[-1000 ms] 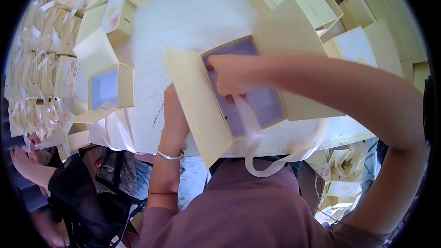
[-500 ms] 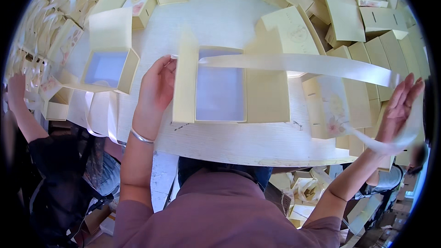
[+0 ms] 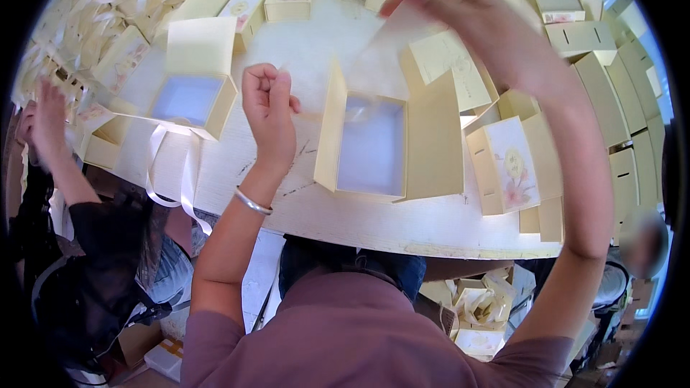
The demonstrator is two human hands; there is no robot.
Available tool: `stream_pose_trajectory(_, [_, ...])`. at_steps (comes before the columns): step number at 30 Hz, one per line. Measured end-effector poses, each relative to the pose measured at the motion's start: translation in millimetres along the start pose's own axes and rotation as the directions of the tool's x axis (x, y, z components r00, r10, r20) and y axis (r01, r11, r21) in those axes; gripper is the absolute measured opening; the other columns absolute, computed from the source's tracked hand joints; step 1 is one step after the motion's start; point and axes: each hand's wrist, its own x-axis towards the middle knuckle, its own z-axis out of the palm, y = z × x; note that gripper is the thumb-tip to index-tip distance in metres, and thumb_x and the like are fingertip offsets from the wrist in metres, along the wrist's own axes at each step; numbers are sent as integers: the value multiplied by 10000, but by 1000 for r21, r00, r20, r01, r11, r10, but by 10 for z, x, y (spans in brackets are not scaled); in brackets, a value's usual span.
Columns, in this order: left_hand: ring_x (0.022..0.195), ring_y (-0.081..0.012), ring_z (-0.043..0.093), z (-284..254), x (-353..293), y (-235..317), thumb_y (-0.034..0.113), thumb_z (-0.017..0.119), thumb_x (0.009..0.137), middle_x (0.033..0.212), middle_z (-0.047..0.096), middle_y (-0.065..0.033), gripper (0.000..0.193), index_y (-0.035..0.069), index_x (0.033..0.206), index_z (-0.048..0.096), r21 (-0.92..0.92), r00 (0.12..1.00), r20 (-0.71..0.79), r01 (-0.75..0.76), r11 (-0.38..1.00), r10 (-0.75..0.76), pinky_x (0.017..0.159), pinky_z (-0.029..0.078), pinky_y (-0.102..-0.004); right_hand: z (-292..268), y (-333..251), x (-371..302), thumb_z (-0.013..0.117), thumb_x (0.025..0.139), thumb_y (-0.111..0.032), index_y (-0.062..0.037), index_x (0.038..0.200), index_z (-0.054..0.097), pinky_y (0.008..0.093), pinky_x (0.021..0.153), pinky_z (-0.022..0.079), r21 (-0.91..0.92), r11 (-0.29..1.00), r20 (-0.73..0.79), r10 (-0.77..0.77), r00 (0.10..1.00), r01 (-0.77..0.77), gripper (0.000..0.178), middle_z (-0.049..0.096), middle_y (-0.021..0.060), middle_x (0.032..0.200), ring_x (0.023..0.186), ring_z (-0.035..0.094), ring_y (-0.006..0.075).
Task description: The person repeatedly picks up small beige boxes, opens them, inserts a white ribbon into each, and closes them. The process is performed one at a time in a repetitive loop, with finished boxes placed back on the table.
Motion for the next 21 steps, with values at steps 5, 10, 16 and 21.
stream_pose_trajectory(5, [578, -21, 341, 58, 136, 691, 165, 515, 849, 749, 423, 21, 305, 70, 1126, 433, 36, 954, 300, -11, 999, -1, 488, 286, -160, 380, 5, 101, 419, 905, -321, -71, 908, 608, 241, 652, 401, 233, 968, 556, -56, 829, -91, 314, 545, 3, 695, 686, 493, 92])
stream_pose_trajectory(10, [628, -22, 381, 113, 202, 800, 245, 577, 828, 826, 494, 8, 467, 58, 1222, 413, 249, 796, 556, 114, 962, -238, 556, 329, -150, 489, -18, -20, 421, 904, -359, -73, 989, 600, 245, 489, 333, 185, 959, 785, -13, 620, -214, 348, 392, -12, 521, 483, 374, 75])
stream_pose_trajectory(16, [509, 2, 348, 66, 301, 720, 298, 524, 855, 928, 575, -59, 455, 39, 1218, 431, 233, 549, 686, 457, 859, -478, 432, 287, -151, 337, 67, -86, 362, 907, -431, -15, 996, 601, 240, 426, 299, 472, 881, 609, -344, 714, 22, 488, 339, -14, 474, 429, 337, 83])
stream_pose_trajectory(21, [411, 0, 260, -19, 333, 582, 331, 429, 898, 844, 583, -73, 433, -10, 1162, 467, 47, 383, 875, 541, 840, -296, 373, 211, -128, 171, 128, -44, 292, 899, -493, 35, 843, 639, 226, 448, 346, 668, 734, 494, -311, 812, -125, 634, 215, -39, 391, 374, 250, 71])
